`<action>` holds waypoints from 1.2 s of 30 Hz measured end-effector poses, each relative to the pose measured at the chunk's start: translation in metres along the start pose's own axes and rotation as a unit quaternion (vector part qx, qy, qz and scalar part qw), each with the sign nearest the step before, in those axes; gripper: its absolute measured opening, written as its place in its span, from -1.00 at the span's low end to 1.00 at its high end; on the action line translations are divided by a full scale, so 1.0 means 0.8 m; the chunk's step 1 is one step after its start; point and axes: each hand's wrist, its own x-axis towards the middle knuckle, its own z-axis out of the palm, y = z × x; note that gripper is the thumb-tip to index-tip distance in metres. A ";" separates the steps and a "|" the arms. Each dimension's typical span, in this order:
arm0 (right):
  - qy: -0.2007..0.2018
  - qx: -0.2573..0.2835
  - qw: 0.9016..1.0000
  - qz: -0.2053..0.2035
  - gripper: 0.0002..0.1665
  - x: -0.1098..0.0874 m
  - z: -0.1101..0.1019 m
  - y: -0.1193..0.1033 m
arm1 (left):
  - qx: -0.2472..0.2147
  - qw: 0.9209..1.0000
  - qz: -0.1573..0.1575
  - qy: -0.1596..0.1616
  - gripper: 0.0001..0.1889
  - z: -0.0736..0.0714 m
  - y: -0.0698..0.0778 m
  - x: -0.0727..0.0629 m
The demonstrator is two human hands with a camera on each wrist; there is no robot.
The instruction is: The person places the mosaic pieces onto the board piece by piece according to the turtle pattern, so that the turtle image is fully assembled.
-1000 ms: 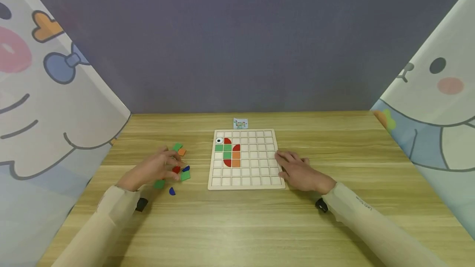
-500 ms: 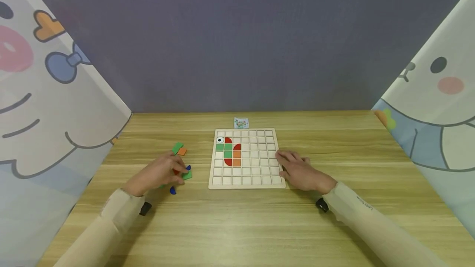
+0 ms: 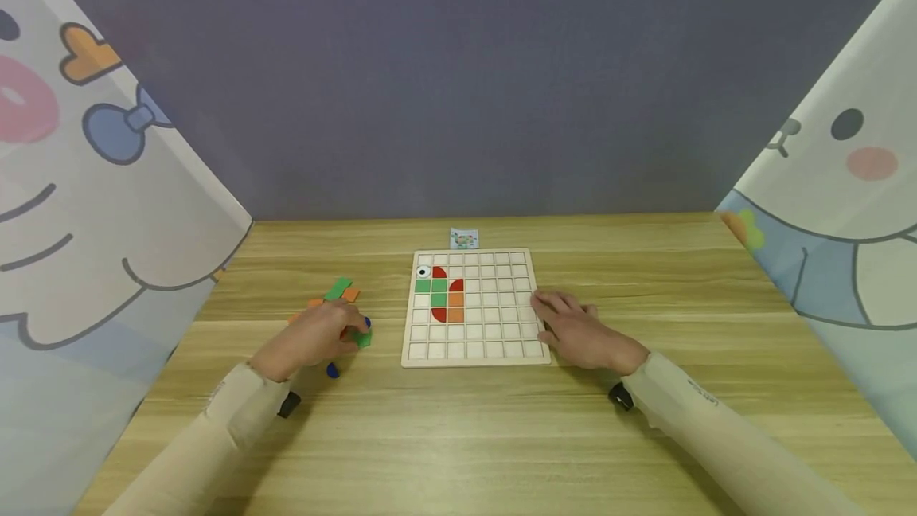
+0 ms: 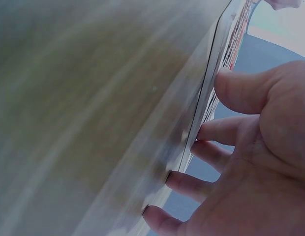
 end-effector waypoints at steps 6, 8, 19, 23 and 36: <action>0.000 -0.002 1.000 -0.001 -0.30 0.001 0.001 0.001 | 0.029 0.999 0.006 0.035 -0.79 -0.004 0.011 0.020; 0.000 -0.004 1.000 0.000 -0.30 0.001 0.001 0.001 | 0.032 0.998 0.012 0.045 -0.78 -0.008 0.017 0.033; 0.001 -0.006 1.000 -0.004 -0.30 0.002 0.001 0.003 | 0.044 0.994 0.075 0.068 -0.81 -0.022 0.045 0.097; -0.001 -0.007 1.000 -0.003 -0.29 0.004 0.001 0.003 | 0.052 0.993 0.088 0.065 -0.83 -0.019 0.050 0.117; -0.002 -0.006 1.000 -0.002 -0.29 0.006 0.000 0.004 | 0.026 0.997 0.064 -0.020 -0.91 0.006 0.072 0.189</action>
